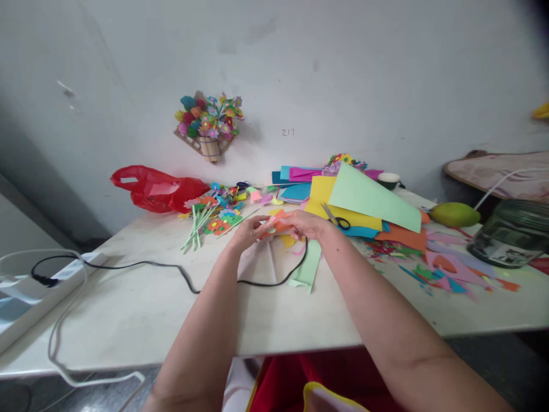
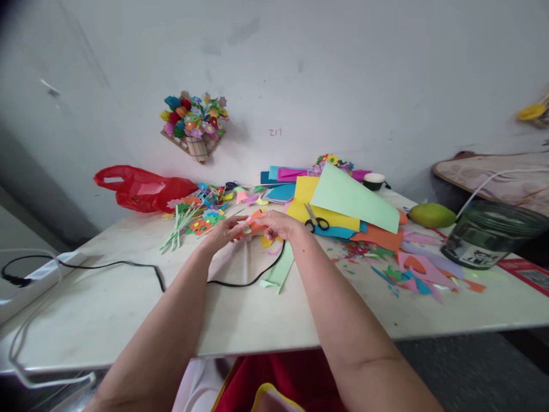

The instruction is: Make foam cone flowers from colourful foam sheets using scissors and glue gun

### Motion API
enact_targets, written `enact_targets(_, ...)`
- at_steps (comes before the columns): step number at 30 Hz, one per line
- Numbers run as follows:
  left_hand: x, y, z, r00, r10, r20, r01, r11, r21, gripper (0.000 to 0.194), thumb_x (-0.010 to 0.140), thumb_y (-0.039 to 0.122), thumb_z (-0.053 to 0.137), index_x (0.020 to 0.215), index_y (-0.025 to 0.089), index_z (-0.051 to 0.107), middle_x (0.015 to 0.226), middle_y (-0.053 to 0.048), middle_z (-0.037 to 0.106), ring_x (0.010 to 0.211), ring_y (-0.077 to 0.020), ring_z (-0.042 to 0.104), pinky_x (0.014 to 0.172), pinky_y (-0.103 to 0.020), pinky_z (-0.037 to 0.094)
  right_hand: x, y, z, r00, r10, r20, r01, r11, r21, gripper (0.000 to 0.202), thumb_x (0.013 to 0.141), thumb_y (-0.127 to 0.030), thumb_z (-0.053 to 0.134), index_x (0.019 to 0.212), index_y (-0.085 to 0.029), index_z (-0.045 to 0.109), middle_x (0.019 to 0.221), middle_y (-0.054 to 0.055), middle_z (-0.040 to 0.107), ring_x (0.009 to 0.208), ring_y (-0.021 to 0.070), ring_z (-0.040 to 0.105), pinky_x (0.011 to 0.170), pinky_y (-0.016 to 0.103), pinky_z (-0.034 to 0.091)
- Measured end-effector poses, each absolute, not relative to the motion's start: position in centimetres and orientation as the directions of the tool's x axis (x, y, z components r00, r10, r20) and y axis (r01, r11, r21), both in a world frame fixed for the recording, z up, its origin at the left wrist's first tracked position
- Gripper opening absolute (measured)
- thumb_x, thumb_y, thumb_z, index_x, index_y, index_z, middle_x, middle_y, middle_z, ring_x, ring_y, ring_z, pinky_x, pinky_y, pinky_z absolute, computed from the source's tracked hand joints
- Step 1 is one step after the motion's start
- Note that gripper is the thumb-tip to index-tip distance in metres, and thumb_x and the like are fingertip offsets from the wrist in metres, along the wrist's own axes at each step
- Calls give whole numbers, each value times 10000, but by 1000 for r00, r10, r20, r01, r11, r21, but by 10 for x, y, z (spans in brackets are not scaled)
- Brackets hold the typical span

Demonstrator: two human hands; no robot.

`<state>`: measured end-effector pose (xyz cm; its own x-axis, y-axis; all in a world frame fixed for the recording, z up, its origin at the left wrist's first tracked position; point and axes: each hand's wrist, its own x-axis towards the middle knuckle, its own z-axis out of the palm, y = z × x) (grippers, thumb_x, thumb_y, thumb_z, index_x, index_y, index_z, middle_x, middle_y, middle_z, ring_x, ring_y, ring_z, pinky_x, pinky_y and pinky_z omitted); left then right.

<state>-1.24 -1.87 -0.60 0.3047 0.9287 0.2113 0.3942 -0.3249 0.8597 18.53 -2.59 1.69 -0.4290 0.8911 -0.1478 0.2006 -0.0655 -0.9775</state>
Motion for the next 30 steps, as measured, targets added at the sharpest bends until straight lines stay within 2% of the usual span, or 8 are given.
enact_targets(5, -10, -20, -5, 279, 937, 212, 470, -325, 821, 675, 697, 610, 604, 1163, 122, 632, 629, -27, 627, 529, -118, 539, 466, -212, 364, 183, -29, 19, -447, 883, -141, 216, -47, -975, 280, 778, -297, 583, 1022, -163, 553, 460, -84, 453, 325, 70, 404, 364, 187, 268)
enact_targets(11, -8, -23, -4, 225, 947, 230, 461, -311, 831, 652, 661, 607, 645, 1117, 141, 656, 582, -8, 600, 521, -125, 538, 455, -211, 351, 182, -29, 18, -458, 882, -111, 215, -11, -977, 278, 783, -306, 577, 1010, -147, 566, 423, -82, 439, 328, 75, 402, 363, 186, 259)
enact_targets(14, -8, -26, -1, 232, 943, 241, 416, -319, 851, 655, 718, 635, 566, 1152, 150, 640, 711, -50, 655, 606, -148, 579, 474, -216, 379, 182, -28, 18, -437, 893, -104, 201, -16, -980, 224, 793, -298, 570, 965, -155, 563, 399, -84, 422, 321, 83, 404, 355, 189, 266)
enact_targets(17, -8, -29, 3, 208, 929, 307, 353, -364, 862, 645, 804, 633, 439, 1185, 147, 624, 913, -109, 674, 779, -182, 605, 533, -223, 422, 182, -26, 17, -409, 906, -112, 183, -39, -982, 169, 793, -299, 578, 887, -160, 555, 399, -75, 428, 315, 88, 406, 344, 199, 277)
enact_targets(19, -8, -31, 4, 186, 929, 320, 352, -367, 861, 635, 812, 627, 432, 1174, 143, 629, 949, -114, 665, 812, -187, 601, 546, -222, 428, 183, -24, 16, -412, 905, -106, 163, -41, -986, 157, 784, -297, 592, 858, -165, 549, 408, -71, 438, 315, 88, 408, 339, 203, 281)
enact_targets(24, -5, -31, 4, 236, 943, 233, 355, -307, 883, 719, 723, 627, 577, 1233, 120, 571, 693, -30, 618, 586, -144, 586, 464, -213, 374, 184, -23, 13, -430, 899, -79, 137, -22, -990, 162, 765, -290, 613, 855, -170, 551, 422, -76, 445, 319, 82, 414, 337, 194, 277)
enact_targets(30, -5, -24, -4, 205, 942, 265, 445, -331, 832, 634, 684, 570, 657, 1151, 142, 630, 594, 1, 607, 538, -127, 571, 480, -211, 361, 183, -24, 14, -458, 887, -67, 173, 15, -985, 145, 764, -263, 573, 866, -161, 572, 414, -73, 449, 316, 77, 402, 345, 191, 286)
